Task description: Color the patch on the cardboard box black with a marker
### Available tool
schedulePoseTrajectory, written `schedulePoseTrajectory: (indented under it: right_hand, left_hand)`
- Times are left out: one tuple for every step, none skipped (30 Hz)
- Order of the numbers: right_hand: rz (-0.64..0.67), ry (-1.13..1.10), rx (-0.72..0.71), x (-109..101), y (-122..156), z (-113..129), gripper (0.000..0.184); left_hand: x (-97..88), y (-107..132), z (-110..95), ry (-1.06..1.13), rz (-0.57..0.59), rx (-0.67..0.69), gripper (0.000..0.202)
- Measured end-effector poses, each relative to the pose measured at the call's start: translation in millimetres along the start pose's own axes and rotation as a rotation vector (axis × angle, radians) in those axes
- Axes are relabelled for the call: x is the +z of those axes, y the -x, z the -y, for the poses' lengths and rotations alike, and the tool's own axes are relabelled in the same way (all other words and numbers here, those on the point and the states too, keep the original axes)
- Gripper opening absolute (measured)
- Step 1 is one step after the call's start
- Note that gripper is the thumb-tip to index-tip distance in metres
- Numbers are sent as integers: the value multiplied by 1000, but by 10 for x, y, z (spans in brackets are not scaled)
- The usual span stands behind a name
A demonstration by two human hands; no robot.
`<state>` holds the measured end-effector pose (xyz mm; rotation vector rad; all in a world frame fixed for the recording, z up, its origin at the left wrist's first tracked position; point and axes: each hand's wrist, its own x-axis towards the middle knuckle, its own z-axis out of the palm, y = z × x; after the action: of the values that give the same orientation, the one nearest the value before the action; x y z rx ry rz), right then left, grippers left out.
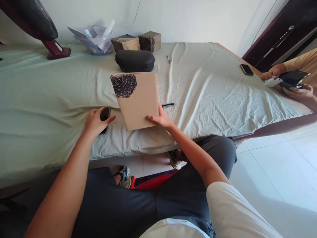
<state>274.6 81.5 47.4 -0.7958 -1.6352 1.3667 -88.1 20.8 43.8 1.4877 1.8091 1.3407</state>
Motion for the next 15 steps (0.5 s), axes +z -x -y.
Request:
schedulePoseTrajectory:
  right_hand:
    - [-36, 64, -22, -61, 21, -24, 137]
    - [-61, 132, -40, -112, 44, -52, 139]
    - [-78, 194, -53, -150, 67, -81, 140]
    - [-88, 241, -64, -173, 90, -111, 141]
    - [-94, 273, -77, -184, 109, -141, 140]
    - [-95, 294, -93, -186, 125, -168, 140]
    - [-92, 308, -112, -181, 136, -190, 141]
    - [-88, 316, -128, -172, 143, -208, 142]
    - [-83, 324, -139, -162, 147, -220, 142]
    - [-76, 331, -143, -154, 149, -227, 142]
    - [-69, 336, -141, -147, 150, -229, 143]
    - [-66, 337, -139, -142, 150, -228, 144]
    - [-63, 333, -139, -140, 151, -225, 144]
    - [-61, 330, -144, -140, 153, -222, 146]
    - [-61, 327, -151, -142, 155, -218, 147]
  left_hand:
    - [-35, -79, 104, -90, -145, -2, 72]
    - [-54, -138, 204, -147, -254, -8, 65]
    - [-57, -179, 297, -171, -311, -14, 62]
    - [-46, -208, 377, -183, -348, -24, 63]
    - [-26, -229, 440, -186, -372, -36, 66]
    - [-2, -247, 483, -183, -390, -50, 73]
    - [24, -268, 509, -179, -408, -67, 81]
    - [45, -293, 518, -173, -425, -88, 89]
    - [59, -325, 515, -166, -439, -108, 96]
    - [62, -364, 506, -157, -446, -127, 101]
    - [51, -409, 498, -148, -446, -151, 103]
    - [23, -462, 496, -149, -432, -185, 105]
    - [-25, -520, 506, -166, -413, -230, 107]
    - [-95, -583, 533, -198, -393, -281, 110]
    - [-186, -650, 578, -243, -366, -339, 114]
